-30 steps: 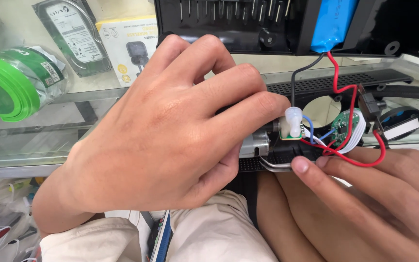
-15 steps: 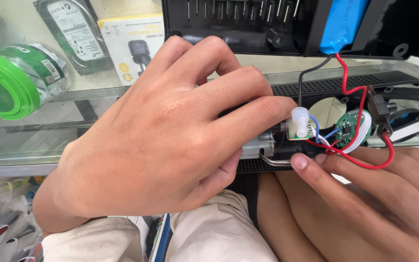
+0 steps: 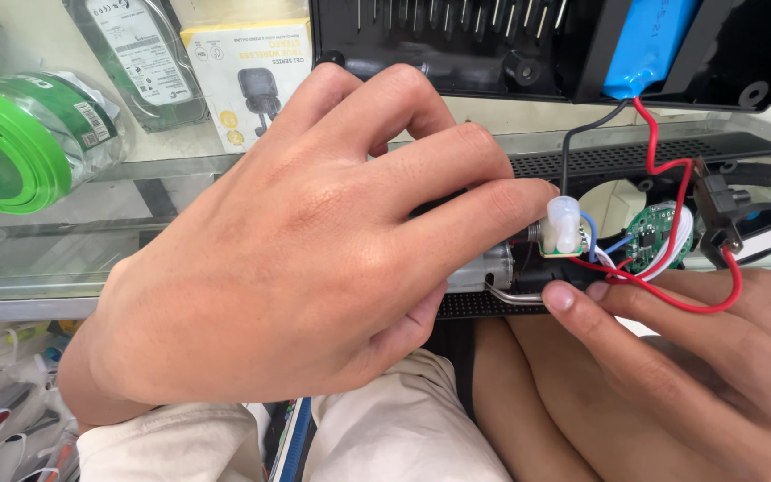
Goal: Repairing and cleaning the internal components of a portable electronic device
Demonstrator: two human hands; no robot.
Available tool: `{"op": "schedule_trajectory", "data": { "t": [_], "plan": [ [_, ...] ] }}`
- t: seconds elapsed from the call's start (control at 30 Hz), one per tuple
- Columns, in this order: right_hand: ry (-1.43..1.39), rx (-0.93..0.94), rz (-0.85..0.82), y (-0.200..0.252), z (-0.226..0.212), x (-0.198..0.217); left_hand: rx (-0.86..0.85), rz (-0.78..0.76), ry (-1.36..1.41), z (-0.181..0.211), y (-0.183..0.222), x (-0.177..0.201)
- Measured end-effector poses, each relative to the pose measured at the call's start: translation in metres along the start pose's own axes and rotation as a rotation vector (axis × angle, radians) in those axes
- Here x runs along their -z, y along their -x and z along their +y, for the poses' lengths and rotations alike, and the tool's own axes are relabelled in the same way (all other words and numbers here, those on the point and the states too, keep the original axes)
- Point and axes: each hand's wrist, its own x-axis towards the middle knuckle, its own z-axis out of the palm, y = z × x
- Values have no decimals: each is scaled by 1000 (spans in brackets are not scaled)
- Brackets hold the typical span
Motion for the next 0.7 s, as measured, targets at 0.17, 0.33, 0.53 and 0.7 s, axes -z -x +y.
{"op": "schedule_trajectory", "data": {
  "t": [0.17, 0.33, 0.53, 0.7],
  "plan": [
    [-4, -22, 5, 0, -4, -1, -5, 3, -21, -1, 1, 0],
    [-13, 35, 132, 0, 4, -20, -7, 6, -2, -1, 1, -2],
    [-53, 366, 100, 1, 46, -21, -4, 1, -10, -2, 2, -1],
    [-96, 448, 8, -3, 65, -18, -1, 0, -25, -2, 2, -1]
  ]
}}
